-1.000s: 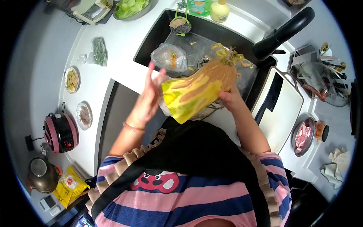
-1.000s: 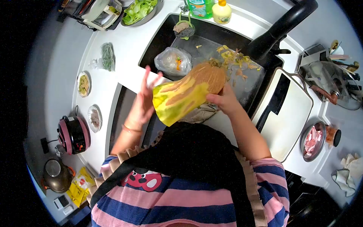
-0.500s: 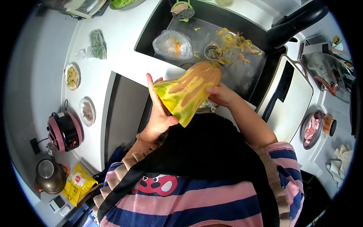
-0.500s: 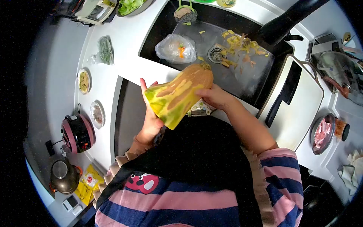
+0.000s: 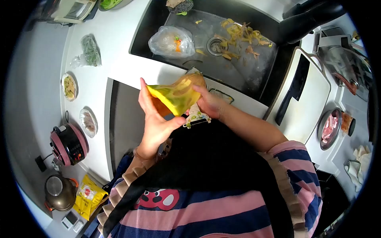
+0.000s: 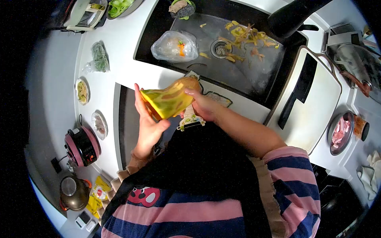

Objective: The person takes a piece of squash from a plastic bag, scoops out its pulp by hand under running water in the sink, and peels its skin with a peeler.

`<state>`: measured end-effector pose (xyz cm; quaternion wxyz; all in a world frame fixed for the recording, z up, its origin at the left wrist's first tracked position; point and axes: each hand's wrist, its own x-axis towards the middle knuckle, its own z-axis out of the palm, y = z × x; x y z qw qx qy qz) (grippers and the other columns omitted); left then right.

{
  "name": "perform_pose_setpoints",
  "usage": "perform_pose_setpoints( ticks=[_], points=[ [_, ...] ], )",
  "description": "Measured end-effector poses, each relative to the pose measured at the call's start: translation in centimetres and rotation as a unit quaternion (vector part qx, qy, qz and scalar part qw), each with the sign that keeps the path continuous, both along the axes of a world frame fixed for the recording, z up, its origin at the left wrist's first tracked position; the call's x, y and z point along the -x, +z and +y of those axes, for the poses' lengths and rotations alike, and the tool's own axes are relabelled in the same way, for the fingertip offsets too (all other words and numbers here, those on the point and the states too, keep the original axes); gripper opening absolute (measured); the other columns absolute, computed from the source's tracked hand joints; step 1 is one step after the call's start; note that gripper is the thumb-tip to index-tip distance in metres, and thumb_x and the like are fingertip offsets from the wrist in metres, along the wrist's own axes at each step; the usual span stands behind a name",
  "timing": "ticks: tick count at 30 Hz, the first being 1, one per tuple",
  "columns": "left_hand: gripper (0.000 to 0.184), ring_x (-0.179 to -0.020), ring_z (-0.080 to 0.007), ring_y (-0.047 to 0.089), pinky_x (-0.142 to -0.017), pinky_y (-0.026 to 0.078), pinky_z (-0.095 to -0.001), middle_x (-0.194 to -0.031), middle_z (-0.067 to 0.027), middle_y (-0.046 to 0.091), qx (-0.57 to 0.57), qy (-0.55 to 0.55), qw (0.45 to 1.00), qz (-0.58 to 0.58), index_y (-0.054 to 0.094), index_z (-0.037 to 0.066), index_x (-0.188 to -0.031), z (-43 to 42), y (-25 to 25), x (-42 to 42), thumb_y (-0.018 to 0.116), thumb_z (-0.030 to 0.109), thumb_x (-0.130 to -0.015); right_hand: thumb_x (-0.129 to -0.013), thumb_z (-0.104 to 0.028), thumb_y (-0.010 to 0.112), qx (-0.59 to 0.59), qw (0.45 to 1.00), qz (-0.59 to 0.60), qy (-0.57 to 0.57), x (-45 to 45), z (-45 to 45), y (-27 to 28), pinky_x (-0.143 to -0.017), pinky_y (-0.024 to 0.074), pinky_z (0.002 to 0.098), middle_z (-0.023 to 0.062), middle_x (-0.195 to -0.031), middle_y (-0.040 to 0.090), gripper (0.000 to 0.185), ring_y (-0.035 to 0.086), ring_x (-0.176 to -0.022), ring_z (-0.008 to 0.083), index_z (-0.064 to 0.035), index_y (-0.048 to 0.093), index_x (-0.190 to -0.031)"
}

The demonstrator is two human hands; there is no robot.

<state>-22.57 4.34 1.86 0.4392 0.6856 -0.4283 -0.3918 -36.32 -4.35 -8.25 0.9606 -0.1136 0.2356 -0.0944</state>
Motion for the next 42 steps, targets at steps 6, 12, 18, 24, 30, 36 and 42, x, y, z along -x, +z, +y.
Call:
perform_pose_setpoints(
  ticks=[6, 12, 18, 24, 30, 36, 42],
  points=[
    [0.125, -0.121, -0.0377, 0.028, -0.098, 0.033, -0.0440, -0.131, -0.0247, 0.016, -0.006, -0.048, 0.948, -0.314, 0.004, 0.005, -0.144, -1.5, -1.0, 1.9, 0.086, 0.039, -0.056, -0.091, -0.053, 0.038, -0.065, 0.996, 0.059, -0.004, 0.9, 0.0, -0.9, -0.071, 0.0499, 0.0305, 0.0075, -0.107, 0.061, 0.056, 0.060, -0.081, 0.0185, -0.0096, 0.045, -0.126],
    [0.108, -0.115, -0.0348, 0.032, -0.094, 0.034, -0.0438, -0.121, -0.0213, 0.028, 0.060, -0.054, 0.937, -0.340, 0.022, 0.005, -0.139, -2.6, -2.4, 0.3, 0.083, 0.034, -0.055, -0.089, -0.052, 0.048, 0.045, 0.982, 0.058, 0.174, 4.9, -2.2, -1.6, -0.056, 0.0482, 0.0244, 0.0037, -0.088, 0.063, 0.049, 0.058, -0.064, 0.0109, -0.0093, 0.055, -0.112],
    [0.095, -0.109, -0.0259, 0.040, -0.095, 0.037, -0.0365, -0.118, -0.0131, 0.032, 0.024, 0.051, 0.979, -0.195, 0.028, 0.006, -0.138, -3.2, -4.8, -1.5, 0.080, 0.029, -0.061, -0.081, -0.033, 0.066, 0.510, 0.790, 0.258, 0.223, 8.4, -5.6, 0.6, -0.057, 0.0478, 0.0315, 0.0086, -0.079, 0.061, 0.037, 0.059, -0.064, 0.0206, -0.0040, 0.059, -0.103],
    [0.089, -0.105, -0.0210, 0.042, -0.094, 0.038, -0.0328, -0.116, -0.0106, 0.033, 0.031, 0.094, 0.991, -0.085, 0.028, 0.008, -0.138, -3.3, -4.7, -1.6, 0.079, 0.024, -0.067, -0.077, -0.010, 0.057, 0.794, 0.463, 0.320, 0.228, 5.7, -4.0, -0.5, -0.063, 0.0498, 0.0396, 0.0142, -0.085, 0.060, 0.016, 0.063, -0.071, 0.0303, -0.0012, 0.061, -0.089],
    [0.092, -0.105, -0.0223, 0.042, -0.093, 0.038, -0.0349, -0.114, -0.0108, 0.033, 0.052, 0.079, 0.980, -0.175, 0.028, 0.008, -0.138, -3.1, -2.4, -1.8, 0.080, 0.027, -0.064, -0.074, -0.007, 0.053, 0.812, 0.430, 0.284, 0.276, 4.9, -4.8, 0.5, -0.061, 0.0505, 0.0413, 0.0178, -0.086, 0.060, 0.014, 0.064, -0.073, 0.0308, 0.0009, 0.062, -0.082],
    [0.096, -0.107, -0.0246, 0.040, -0.094, 0.036, -0.0369, -0.114, -0.0119, 0.033, 0.062, 0.063, 0.970, -0.227, 0.030, 0.006, -0.137, -3.1, -0.8, -1.1, 0.081, 0.031, -0.059, -0.077, -0.011, 0.053, 0.813, 0.389, 0.302, 0.310, 4.1, -8.5, 0.6, -0.070, 0.0510, 0.0448, 0.0153, -0.093, 0.065, 0.019, 0.065, -0.086, 0.0297, -0.0032, 0.069, -0.083],
    [0.099, -0.111, -0.0308, 0.034, -0.090, 0.036, -0.0452, -0.115, -0.0180, 0.032, 0.134, -0.060, 0.911, -0.384, 0.036, 0.008, -0.132, -3.8, -1.5, 1.1, 0.083, 0.038, -0.049, -0.079, -0.014, 0.054, 0.822, 0.423, 0.293, 0.242, 6.1, -10.0, -1.4, -0.068, 0.0523, 0.0424, 0.0168, -0.094, 0.065, 0.031, 0.066, -0.082, 0.0292, -0.0025, 0.060, -0.108]
  ],
)
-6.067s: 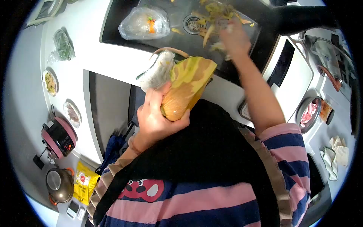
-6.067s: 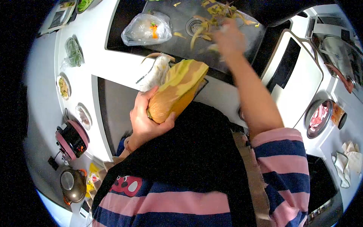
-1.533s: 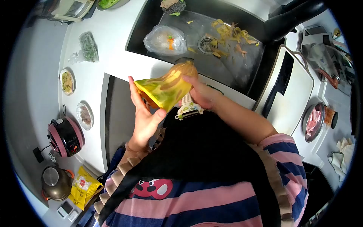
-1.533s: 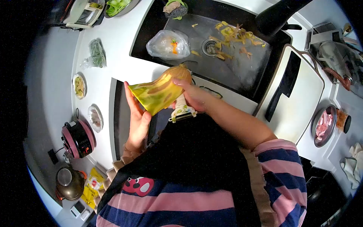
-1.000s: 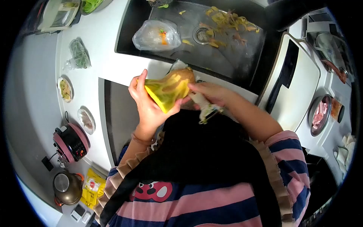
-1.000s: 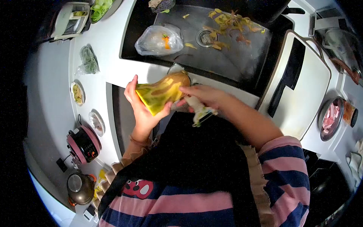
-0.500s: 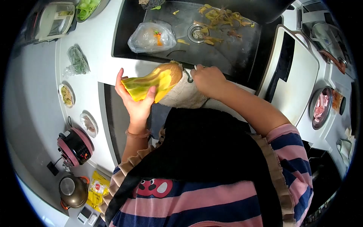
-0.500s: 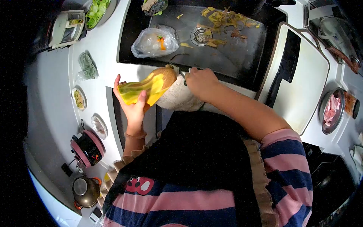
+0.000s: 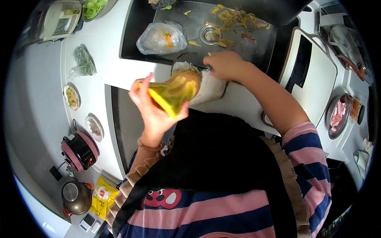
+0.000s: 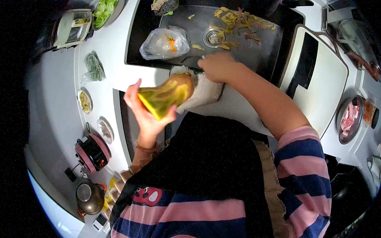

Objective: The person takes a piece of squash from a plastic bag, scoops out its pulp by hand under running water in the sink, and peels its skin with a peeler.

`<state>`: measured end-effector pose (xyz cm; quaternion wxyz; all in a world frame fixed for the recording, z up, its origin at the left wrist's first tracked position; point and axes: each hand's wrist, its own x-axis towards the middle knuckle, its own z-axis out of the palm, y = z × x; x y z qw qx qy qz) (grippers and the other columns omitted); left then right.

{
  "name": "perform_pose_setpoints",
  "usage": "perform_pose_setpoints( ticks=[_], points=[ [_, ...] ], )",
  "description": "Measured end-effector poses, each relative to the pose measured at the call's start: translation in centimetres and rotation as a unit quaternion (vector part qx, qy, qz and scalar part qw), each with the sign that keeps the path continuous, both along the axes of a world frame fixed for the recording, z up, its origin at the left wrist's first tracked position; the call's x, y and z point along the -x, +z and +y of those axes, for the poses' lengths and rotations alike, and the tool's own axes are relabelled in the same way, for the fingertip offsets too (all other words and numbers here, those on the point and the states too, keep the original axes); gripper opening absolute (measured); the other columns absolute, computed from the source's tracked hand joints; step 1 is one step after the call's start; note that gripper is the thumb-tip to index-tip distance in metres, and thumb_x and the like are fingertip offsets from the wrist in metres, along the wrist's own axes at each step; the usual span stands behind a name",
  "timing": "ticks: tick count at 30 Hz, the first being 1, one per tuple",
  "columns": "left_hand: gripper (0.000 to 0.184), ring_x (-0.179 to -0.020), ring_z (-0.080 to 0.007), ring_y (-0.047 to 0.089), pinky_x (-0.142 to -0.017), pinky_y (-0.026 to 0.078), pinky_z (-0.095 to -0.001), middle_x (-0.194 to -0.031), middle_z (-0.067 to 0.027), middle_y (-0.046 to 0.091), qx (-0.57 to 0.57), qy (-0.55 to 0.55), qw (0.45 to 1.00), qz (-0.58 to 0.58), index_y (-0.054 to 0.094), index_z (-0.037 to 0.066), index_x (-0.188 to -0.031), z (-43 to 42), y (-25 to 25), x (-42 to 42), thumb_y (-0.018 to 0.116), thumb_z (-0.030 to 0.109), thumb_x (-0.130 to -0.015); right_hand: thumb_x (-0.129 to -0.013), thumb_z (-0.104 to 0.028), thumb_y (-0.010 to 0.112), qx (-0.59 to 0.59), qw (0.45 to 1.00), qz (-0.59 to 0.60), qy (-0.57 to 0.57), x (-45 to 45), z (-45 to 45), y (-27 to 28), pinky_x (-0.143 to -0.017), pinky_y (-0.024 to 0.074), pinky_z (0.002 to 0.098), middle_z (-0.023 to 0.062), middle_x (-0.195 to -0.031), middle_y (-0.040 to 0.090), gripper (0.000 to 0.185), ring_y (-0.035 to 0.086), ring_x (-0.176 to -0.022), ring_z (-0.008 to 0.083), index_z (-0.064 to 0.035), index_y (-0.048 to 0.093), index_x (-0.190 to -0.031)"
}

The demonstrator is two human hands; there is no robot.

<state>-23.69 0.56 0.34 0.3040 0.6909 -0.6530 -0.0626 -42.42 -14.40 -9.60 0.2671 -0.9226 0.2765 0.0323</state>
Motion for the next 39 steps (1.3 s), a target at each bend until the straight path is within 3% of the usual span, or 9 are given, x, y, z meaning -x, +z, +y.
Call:
perform_pose_setpoints(
  ticks=[4, 6, 9, 12, 15, 20, 27, 33, 39],
  points=[
    [0.090, -0.112, -0.0349, 0.034, -0.092, 0.027, -0.0480, -0.117, -0.0189, 0.033, -0.027, 0.016, 0.996, -0.087, 0.043, 0.012, -0.123, 0.1, -0.6, 2.5, 0.083, 0.045, -0.049, -0.081, -0.015, 0.059, -0.109, 0.963, -0.116, -0.219, 1.7, -1.9, 3.0, -0.064, 0.0530, 0.0388, 0.0160, -0.092, 0.064, 0.042, 0.065, -0.075, 0.0259, -0.0033, 0.049, -0.120],
    [0.091, -0.113, -0.0346, 0.033, -0.092, 0.027, -0.0480, -0.117, -0.0189, 0.033, -0.022, 0.023, 0.995, -0.098, 0.043, 0.012, -0.122, 0.4, -0.8, 2.9, 0.084, 0.046, -0.048, -0.078, -0.013, 0.068, -0.403, 0.663, -0.369, -0.512, 2.1, -2.4, 3.0, -0.060, 0.0533, 0.0342, 0.0125, -0.086, 0.062, 0.046, 0.063, -0.070, 0.0198, -0.0052, 0.047, -0.119],
    [0.091, -0.114, -0.0354, 0.031, -0.092, 0.026, -0.0488, -0.117, -0.0198, 0.032, -0.030, 0.030, 0.993, -0.110, 0.043, 0.012, -0.119, 0.6, -0.9, 3.3, 0.085, 0.048, -0.046, -0.080, -0.013, 0.066, -0.546, 0.475, -0.432, -0.538, 0.3, -1.3, 0.9, -0.061, 0.0517, 0.0270, 0.0054, -0.078, 0.057, 0.048, 0.058, -0.069, 0.0131, -0.0036, 0.044, -0.122],
    [0.091, -0.114, -0.0387, 0.030, -0.093, 0.026, -0.0495, -0.117, -0.0220, 0.029, -0.028, 0.052, 0.994, -0.093, 0.040, 0.010, -0.116, 0.5, -1.0, 3.5, 0.086, 0.045, -0.047, -0.076, -0.007, 0.071, -0.578, 0.470, -0.445, -0.497, -4.5, 2.8, 1.7, -0.052, 0.0491, 0.0283, 0.0068, -0.082, 0.055, 0.041, 0.057, -0.066, 0.0126, -0.0100, 0.049, -0.110],
    [0.095, -0.112, -0.0346, 0.031, -0.094, 0.029, -0.0470, -0.117, -0.0198, 0.029, -0.039, 0.069, 0.993, -0.088, 0.034, 0.007, -0.118, 1.0, -1.5, 3.1, 0.086, 0.040, -0.046, -0.078, -0.007, 0.067, -0.295, 0.756, -0.370, -0.452, -7.4, 3.9, -0.6, -0.056, 0.0484, 0.0260, 0.0098, -0.087, 0.057, 0.038, 0.058, -0.066, 0.0165, -0.0065, 0.047, -0.110],
    [0.095, -0.113, -0.0316, 0.030, -0.096, 0.028, -0.0450, -0.117, -0.0174, 0.030, -0.054, 0.085, 0.994, -0.046, 0.031, 0.003, -0.120, 1.0, -1.2, 2.2, 0.086, 0.038, -0.050, -0.073, -0.007, 0.064, -0.301, 0.631, -0.364, -0.615, -2.7, -2.9, -5.3, -0.073, 0.0489, 0.0354, 0.0174, -0.093, 0.060, 0.034, 0.061, -0.082, 0.0230, -0.0024, 0.050, -0.104],
    [0.100, -0.114, -0.0347, 0.029, -0.095, 0.027, -0.0463, -0.117, -0.0191, 0.028, -0.060, 0.098, 0.993, -0.041, 0.030, 0.004, -0.122, 1.5, -1.5, 1.8, 0.087, 0.044, -0.050, -0.072, -0.012, 0.066, -0.232, 0.754, -0.289, -0.542, -5.7, -0.6, -5.1, -0.066, 0.0489, 0.0343, 0.0142, -0.085, 0.060, 0.033, 0.061, -0.075, 0.0238, -0.0055, 0.053, -0.101],
    [0.099, -0.117, -0.0307, 0.027, -0.099, 0.025, -0.0440, -0.117, -0.0165, 0.027, -0.105, 0.160, 0.978, 0.078, 0.025, 0.001, -0.127, 1.2, -1.6, 1.2, 0.086, 0.037, -0.058, -0.072, -0.010, 0.066, -0.391, 0.677, -0.380, -0.495, -7.4, 3.1, 1.7, -0.056, 0.0439, 0.0274, 0.0054, -0.078, 0.058, 0.030, 0.055, -0.065, 0.0133, -0.0069, 0.055, -0.100],
    [0.088, -0.114, -0.0273, 0.032, -0.098, 0.029, -0.0390, -0.118, -0.0167, 0.028, -0.091, 0.242, 0.928, 0.267, 0.024, -0.002, -0.127, 1.8, -3.3, -0.5, 0.081, 0.033, -0.069, -0.070, -0.010, 0.068, -0.254, 0.618, -0.413, -0.620, -5.1, -1.7, -5.0, -0.060, 0.0491, 0.0333, 0.0125, -0.084, 0.059, 0.037, 0.060, -0.070, 0.0202, -0.0074, 0.050, -0.103]
  ],
)
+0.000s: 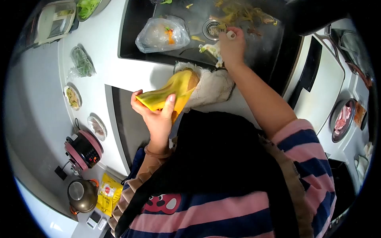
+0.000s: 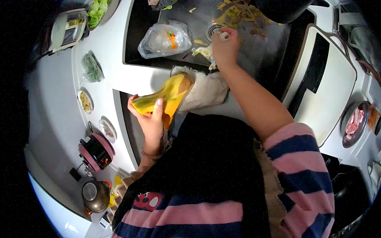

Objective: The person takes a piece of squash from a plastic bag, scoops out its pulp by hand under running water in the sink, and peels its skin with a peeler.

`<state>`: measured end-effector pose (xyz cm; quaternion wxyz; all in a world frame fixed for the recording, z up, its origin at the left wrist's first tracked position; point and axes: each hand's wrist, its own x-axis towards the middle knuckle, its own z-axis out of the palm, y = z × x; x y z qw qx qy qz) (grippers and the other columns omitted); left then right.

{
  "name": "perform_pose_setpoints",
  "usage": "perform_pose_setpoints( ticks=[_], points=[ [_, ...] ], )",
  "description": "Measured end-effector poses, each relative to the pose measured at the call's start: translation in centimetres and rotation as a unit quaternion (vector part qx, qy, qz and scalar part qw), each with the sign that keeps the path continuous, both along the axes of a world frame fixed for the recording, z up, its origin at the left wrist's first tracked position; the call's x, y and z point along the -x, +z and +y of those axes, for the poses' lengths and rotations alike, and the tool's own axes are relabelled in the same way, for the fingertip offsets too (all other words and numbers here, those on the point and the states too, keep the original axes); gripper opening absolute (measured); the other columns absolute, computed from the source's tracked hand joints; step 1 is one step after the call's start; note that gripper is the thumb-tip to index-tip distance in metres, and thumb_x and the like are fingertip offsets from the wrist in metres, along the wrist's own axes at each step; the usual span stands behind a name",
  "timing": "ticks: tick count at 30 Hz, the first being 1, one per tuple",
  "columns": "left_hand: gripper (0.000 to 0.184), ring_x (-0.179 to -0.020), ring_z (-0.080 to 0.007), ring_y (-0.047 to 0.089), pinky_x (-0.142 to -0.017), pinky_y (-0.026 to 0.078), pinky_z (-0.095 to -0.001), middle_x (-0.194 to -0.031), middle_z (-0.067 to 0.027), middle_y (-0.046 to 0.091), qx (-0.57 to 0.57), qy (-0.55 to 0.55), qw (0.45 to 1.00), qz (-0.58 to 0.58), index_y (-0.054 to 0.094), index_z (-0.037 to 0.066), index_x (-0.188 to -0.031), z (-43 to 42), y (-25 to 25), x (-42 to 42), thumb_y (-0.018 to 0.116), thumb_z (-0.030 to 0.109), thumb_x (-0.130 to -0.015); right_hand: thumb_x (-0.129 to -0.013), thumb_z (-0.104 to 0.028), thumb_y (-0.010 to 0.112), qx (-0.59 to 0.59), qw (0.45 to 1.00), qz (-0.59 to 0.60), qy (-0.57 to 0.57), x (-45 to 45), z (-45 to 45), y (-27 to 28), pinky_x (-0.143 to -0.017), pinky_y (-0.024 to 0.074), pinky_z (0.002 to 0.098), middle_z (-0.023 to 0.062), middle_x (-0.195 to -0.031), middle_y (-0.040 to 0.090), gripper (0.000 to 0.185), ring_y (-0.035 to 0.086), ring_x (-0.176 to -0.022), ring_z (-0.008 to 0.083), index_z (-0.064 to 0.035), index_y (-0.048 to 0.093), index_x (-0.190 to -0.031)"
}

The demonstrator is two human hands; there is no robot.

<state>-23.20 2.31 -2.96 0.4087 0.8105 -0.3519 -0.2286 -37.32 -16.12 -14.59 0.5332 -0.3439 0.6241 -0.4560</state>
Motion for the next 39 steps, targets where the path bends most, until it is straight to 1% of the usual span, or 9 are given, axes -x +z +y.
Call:
perform_pose_setpoints(
  ticks=[3, 10, 13, 18, 21, 25, 29, 37, 39],
  points=[
    [0.080, -0.111, -0.0247, 0.036, -0.096, 0.033, -0.0355, -0.117, -0.0166, 0.029, -0.003, -0.003, 1.000, -0.003, 0.026, -0.002, -0.127, -0.1, -0.1, -0.3, 0.077, 0.029, -0.074, -0.071, -0.009, 0.065, -0.058, 0.985, -0.063, 0.147, -2.1, 4.0, 4.6, -0.058, 0.0493, 0.0307, 0.0109, -0.082, 0.059, 0.034, 0.059, -0.069, 0.0195, -0.0059, 0.050, -0.101],
    [0.069, -0.099, -0.0175, 0.045, -0.088, 0.040, -0.0300, -0.107, -0.0133, 0.043, 0.024, 0.069, 0.989, 0.126, 0.025, 0.001, -0.126, -0.9, 0.4, 0.1, 0.071, 0.027, -0.081, -0.070, -0.003, 0.065, -0.083, 0.994, -0.061, 0.028, -1.4, 1.9, 3.5, -0.059, 0.0477, 0.0323, 0.0112, -0.081, 0.059, 0.033, 0.059, -0.070, 0.0181, -0.0057, 0.050, -0.100],
    [0.066, -0.099, -0.0178, 0.046, -0.088, 0.040, -0.0302, -0.107, -0.0130, 0.044, 0.023, 0.094, 0.980, 0.173, 0.027, 0.001, -0.123, -1.2, 0.3, -0.1, 0.071, 0.028, -0.082, -0.072, -0.005, 0.064, 0.002, 0.980, -0.012, 0.199, -3.1, 4.6, 3.3, -0.063, 0.0476, 0.0279, 0.0086, -0.085, 0.058, 0.032, 0.058, -0.072, 0.0174, -0.0071, 0.052, -0.101],
    [0.053, -0.100, -0.0180, 0.049, -0.091, 0.040, -0.0326, -0.109, -0.0107, 0.049, 0.037, 0.137, 0.961, 0.239, 0.034, 0.003, -0.118, -1.1, 0.0, -0.9, 0.068, 0.027, -0.084, -0.072, -0.007, 0.066, 0.008, 0.997, 0.055, -0.052, -0.6, -0.4, 0.1, -0.055, 0.0484, 0.0284, 0.0131, -0.082, 0.061, 0.035, 0.061, -0.068, 0.0203, -0.0058, 0.052, -0.104],
    [0.048, -0.101, -0.0181, 0.050, -0.091, 0.041, -0.0335, -0.108, -0.0105, 0.050, 0.043, 0.163, 0.945, 0.281, 0.038, 0.004, -0.116, -0.9, -0.3, -1.2, 0.067, 0.025, -0.085, -0.073, -0.008, 0.066, -0.073, 0.984, -0.036, 0.161, -3.5, 3.0, 5.2, -0.060, 0.0494, 0.0332, 0.0153, -0.087, 0.062, 0.032, 0.062, -0.073, 0.0209, -0.0057, 0.051, -0.101],
    [0.046, -0.101, -0.0180, 0.050, -0.090, 0.042, -0.0340, -0.109, -0.0109, 0.050, 0.050, 0.166, 0.939, 0.297, 0.038, 0.005, -0.116, -0.8, -0.2, -1.4, 0.066, 0.024, -0.085, -0.073, -0.005, 0.064, -0.013, 1.000, -0.022, 0.004, -2.0, 0.2, -6.5, -0.067, 0.0483, 0.0341, 0.0143, -0.087, 0.061, 0.029, 0.060, -0.078, 0.0207, -0.0050, 0.050, -0.099],
    [0.056, -0.099, -0.0186, 0.050, -0.087, 0.043, -0.0322, -0.108, -0.0101, 0.046, 0.012, 0.072, 0.976, 0.207, 0.032, 0.007, -0.121, -0.6, 1.2, 0.1, 0.068, 0.024, -0.082, -0.074, -0.007, 0.065, -0.046, 0.993, -0.053, -0.091, 0.7, -1.8, -0.9, -0.061, 0.0483, 0.0321, 0.0106, -0.082, 0.059, 0.027, 0.058, -0.071, 0.0180, -0.0052, 0.052, -0.098],
    [0.091, -0.116, -0.0265, 0.031, -0.100, 0.027, -0.0386, -0.121, -0.0152, 0.028, -0.002, -0.098, 0.984, -0.151, 0.025, 0.001, -0.128, -0.5, 0.9, 2.2, 0.083, 0.025, -0.062, -0.070, -0.006, 0.067, -0.032, 0.985, -0.084, 0.145, -1.1, 4.7, 5.2, -0.056, 0.0458, 0.0285, 0.0073, -0.082, 0.058, 0.032, 0.056, -0.068, 0.0136, -0.0082, 0.054, -0.099],
    [0.092, -0.115, -0.0256, 0.034, -0.099, 0.029, -0.0372, -0.122, -0.0149, 0.029, -0.013, -0.107, 0.980, -0.169, 0.024, 0.001, -0.129, 0.2, 1.0, 1.9, 0.083, 0.026, -0.063, -0.071, -0.004, 0.066, -0.030, 0.998, -0.049, -0.019, 1.0, 1.4, -0.4, -0.054, 0.0462, 0.0284, 0.0094, -0.084, 0.058, 0.033, 0.057, -0.068, 0.0147, -0.0064, 0.049, -0.099]
  ],
)
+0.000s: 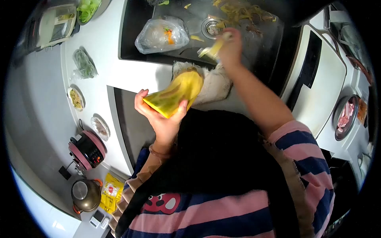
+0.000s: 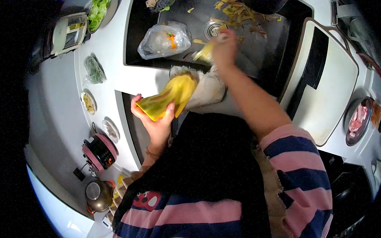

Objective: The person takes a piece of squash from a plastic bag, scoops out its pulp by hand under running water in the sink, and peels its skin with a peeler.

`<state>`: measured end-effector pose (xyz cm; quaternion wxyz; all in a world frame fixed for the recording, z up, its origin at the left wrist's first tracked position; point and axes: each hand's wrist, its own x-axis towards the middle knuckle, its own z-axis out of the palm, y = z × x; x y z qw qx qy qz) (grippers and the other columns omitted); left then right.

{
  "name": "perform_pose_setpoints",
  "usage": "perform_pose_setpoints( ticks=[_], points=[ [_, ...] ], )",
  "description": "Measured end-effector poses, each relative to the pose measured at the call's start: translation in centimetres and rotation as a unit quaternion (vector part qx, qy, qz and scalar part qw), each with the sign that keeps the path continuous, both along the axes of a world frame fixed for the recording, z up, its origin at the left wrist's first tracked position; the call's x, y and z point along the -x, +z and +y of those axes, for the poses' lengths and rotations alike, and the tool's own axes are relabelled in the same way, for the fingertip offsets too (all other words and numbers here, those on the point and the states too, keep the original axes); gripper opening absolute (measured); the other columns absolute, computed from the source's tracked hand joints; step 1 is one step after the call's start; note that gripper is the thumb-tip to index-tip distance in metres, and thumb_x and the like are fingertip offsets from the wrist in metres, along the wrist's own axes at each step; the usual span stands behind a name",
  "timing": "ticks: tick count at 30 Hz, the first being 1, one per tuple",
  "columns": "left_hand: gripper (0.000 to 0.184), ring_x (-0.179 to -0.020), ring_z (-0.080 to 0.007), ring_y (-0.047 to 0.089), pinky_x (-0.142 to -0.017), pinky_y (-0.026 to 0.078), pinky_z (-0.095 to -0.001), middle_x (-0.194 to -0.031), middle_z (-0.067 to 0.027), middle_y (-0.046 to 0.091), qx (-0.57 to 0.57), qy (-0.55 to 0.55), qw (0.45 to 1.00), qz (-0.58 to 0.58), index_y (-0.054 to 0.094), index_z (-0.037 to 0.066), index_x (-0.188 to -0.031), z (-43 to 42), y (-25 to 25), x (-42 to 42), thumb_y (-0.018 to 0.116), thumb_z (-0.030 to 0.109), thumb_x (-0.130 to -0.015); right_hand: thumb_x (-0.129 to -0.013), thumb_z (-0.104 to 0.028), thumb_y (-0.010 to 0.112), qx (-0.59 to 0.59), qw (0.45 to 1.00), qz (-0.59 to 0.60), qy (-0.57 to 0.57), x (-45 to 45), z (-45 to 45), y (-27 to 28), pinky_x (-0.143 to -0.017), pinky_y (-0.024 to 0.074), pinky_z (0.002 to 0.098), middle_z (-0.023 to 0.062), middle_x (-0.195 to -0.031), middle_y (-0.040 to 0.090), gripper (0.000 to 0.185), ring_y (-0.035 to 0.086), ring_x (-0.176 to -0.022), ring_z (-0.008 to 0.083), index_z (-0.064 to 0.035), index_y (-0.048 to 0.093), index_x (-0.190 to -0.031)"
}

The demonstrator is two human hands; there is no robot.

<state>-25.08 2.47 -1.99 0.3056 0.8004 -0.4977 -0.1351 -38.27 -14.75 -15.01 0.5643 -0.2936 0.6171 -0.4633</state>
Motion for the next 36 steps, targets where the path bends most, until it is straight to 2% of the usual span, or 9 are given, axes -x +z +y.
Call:
perform_pose_setpoints(
  ticks=[2, 6, 10, 12, 19, 23, 25, 32, 36],
  points=[
    [0.095, -0.117, -0.0265, 0.033, -0.100, 0.028, -0.0381, -0.122, -0.0149, 0.029, 0.025, -0.035, 0.999, -0.025, 0.024, 0.001, -0.129, -0.1, -0.2, -0.2, 0.083, 0.030, -0.061, -0.071, -0.003, 0.066, -0.004, 0.997, -0.026, -0.068, 0.4, -0.9, -0.4, -0.053, 0.0462, 0.0281, 0.0095, -0.083, 0.058, 0.033, 0.056, -0.067, 0.0147, -0.0061, 0.049, -0.099],
    [0.116, -0.122, -0.0324, 0.029, -0.103, 0.025, -0.0444, -0.128, -0.0188, 0.026, 0.047, -0.087, 0.988, -0.116, 0.023, 0.001, -0.130, 0.3, -0.2, 0.5, 0.085, 0.054, -0.047, -0.074, -0.012, 0.066, -0.064, 0.971, -0.136, 0.187, -1.9, 4.1, 7.8, -0.052, 0.0448, 0.0283, 0.0070, -0.075, 0.060, 0.032, 0.055, -0.061, 0.0131, -0.0078, 0.053, -0.104],
    [0.127, -0.127, -0.0389, 0.023, -0.103, 0.024, -0.0503, -0.135, -0.0235, 0.019, 0.077, -0.110, 0.977, -0.165, 0.019, 0.004, -0.133, 1.1, -1.1, 1.5, 0.082, 0.064, -0.041, -0.075, -0.016, 0.065, 0.051, 0.981, -0.009, 0.188, -3.4, 5.6, 8.2, -0.059, 0.0465, 0.0331, 0.0106, -0.072, 0.061, 0.029, 0.058, -0.060, 0.0179, -0.0067, 0.055, -0.101],
    [0.126, -0.128, -0.0396, 0.021, -0.103, 0.024, -0.0506, -0.136, -0.0243, 0.018, 0.091, -0.117, 0.974, -0.171, 0.019, 0.004, -0.133, 0.8, -1.0, 1.8, 0.083, 0.063, -0.042, -0.079, -0.011, 0.063, 0.032, 0.977, 0.034, 0.209, -2.6, 4.8, 7.3, -0.058, 0.0432, 0.0251, 0.0022, -0.073, 0.057, 0.024, 0.052, -0.063, 0.0087, -0.0057, 0.055, -0.100],
    [0.113, -0.127, -0.0425, 0.023, -0.101, 0.029, -0.0494, -0.135, -0.0292, 0.018, 0.046, -0.122, 0.971, -0.199, 0.027, 0.007, -0.129, 0.0, 0.2, 2.2, 0.087, 0.051, -0.044, -0.076, -0.007, 0.064, -0.022, 0.998, 0.044, -0.027, 1.1, -0.4, 1.4, -0.061, 0.0480, 0.0302, 0.0106, -0.083, 0.060, 0.025, 0.058, -0.068, 0.0169, -0.0046, 0.053, -0.098],
    [0.090, -0.122, -0.0404, 0.030, -0.098, 0.027, -0.0497, -0.132, -0.0222, 0.028, 0.147, -0.146, 0.965, -0.162, 0.043, 0.015, -0.120, -0.2, -1.0, 2.1, 0.085, 0.051, -0.050, -0.078, -0.010, 0.064, -0.111, 0.980, -0.069, 0.150, -0.4, 1.6, 7.6, -0.060, 0.0456, 0.0250, 0.0066, -0.083, 0.058, 0.023, 0.056, -0.071, 0.0125, -0.0068, 0.057, -0.100],
    [0.079, -0.118, -0.0379, 0.033, -0.096, 0.027, -0.0498, -0.131, -0.0170, 0.031, 0.155, -0.220, 0.941, -0.204, 0.051, 0.020, -0.113, -0.3, -0.8, 1.9, 0.085, 0.052, -0.049, -0.077, -0.013, 0.064, 0.010, 0.969, -0.006, 0.246, -1.2, 3.2, 7.8, -0.061, 0.0447, 0.0262, 0.0067, -0.081, 0.058, 0.024, 0.056, -0.071, 0.0129, -0.0060, 0.057, -0.099],
    [0.039, -0.126, -0.0287, 0.032, -0.097, 0.021, -0.0526, -0.130, -0.0031, 0.040, 0.154, -0.251, 0.915, -0.276, 0.057, 0.040, -0.094, 0.4, -1.4, 3.4, 0.076, 0.053, -0.062, -0.076, -0.014, 0.064, 0.066, 0.967, 0.169, 0.178, 2.0, 0.4, -0.9, -0.068, 0.0451, 0.0301, 0.0078, -0.080, 0.059, 0.029, 0.056, -0.075, 0.0152, -0.0072, 0.055, -0.102],
    [0.034, -0.124, -0.0271, 0.033, -0.097, 0.022, -0.0527, -0.128, -0.0010, 0.042, 0.152, -0.248, 0.919, -0.265, 0.058, 0.039, -0.090, 0.2, -1.2, 3.3, 0.075, 0.050, -0.063, -0.076, -0.014, 0.064, 0.059, 0.985, 0.109, 0.124, 1.4, 1.2, 6.4, -0.072, 0.0445, 0.0302, 0.0095, -0.086, 0.058, 0.031, 0.055, -0.083, 0.0153, -0.0068, 0.054, -0.104]
  ],
)
